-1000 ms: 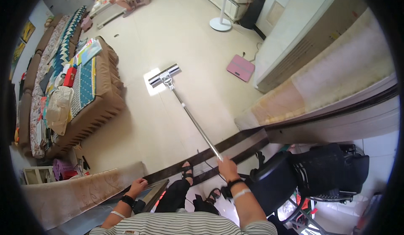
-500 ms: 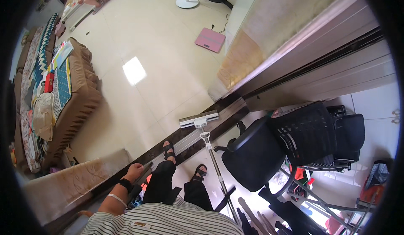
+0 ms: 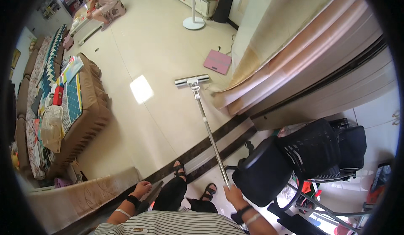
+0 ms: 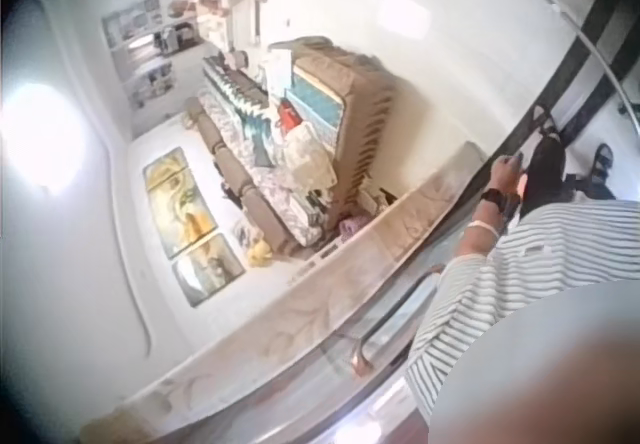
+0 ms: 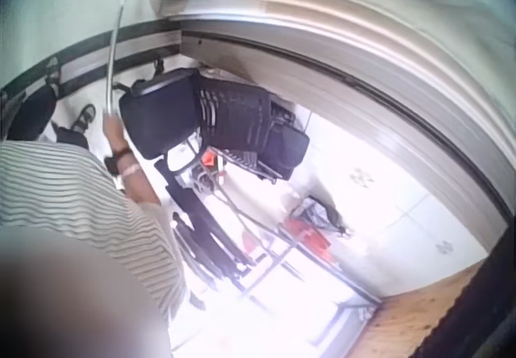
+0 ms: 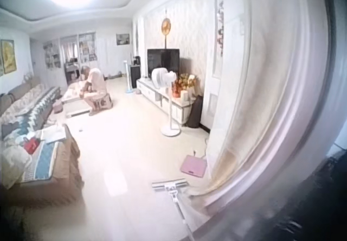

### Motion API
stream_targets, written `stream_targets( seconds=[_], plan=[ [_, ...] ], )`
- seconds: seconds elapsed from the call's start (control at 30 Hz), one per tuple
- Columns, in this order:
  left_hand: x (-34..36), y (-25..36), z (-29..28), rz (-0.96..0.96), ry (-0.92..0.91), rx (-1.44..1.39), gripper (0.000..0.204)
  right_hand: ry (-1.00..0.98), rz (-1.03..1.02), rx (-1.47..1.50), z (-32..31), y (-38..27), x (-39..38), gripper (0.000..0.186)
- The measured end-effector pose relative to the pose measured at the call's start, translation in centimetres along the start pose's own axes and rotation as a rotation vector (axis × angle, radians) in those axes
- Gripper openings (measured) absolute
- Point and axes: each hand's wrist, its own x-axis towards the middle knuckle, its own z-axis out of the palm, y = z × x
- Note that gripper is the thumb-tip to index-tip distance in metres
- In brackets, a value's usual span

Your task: The person cleans the floor across the hallway and living room using a floor squeegee, pauses to move a small wooden stool under a table by hand, and resumes squeegeeing the floor.

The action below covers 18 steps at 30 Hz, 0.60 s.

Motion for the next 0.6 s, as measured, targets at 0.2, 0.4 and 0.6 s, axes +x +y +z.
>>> stream_targets(
  seconds=[0.2, 0.4, 0.6],
  plan=[
    [3.6, 0.7, -5.3, 0.000, 0.000, -0.070, 0.021, 0.213, -0.194, 0.004, 0.0, -10.2, 9.0, 0.042],
    [4.4, 3.3, -10.3, -0.013, 0.028, -0.172, 0.019, 0.021, 0.069, 0.067, -1.2, -4.2, -1.1, 0.044],
    [5.4, 4.1, -12.9, -0.067, 0.007, -0.346, 0.014, 0.122, 0.020, 0.188, -3.8, -4.6, -4.9, 0.035]
  ],
)
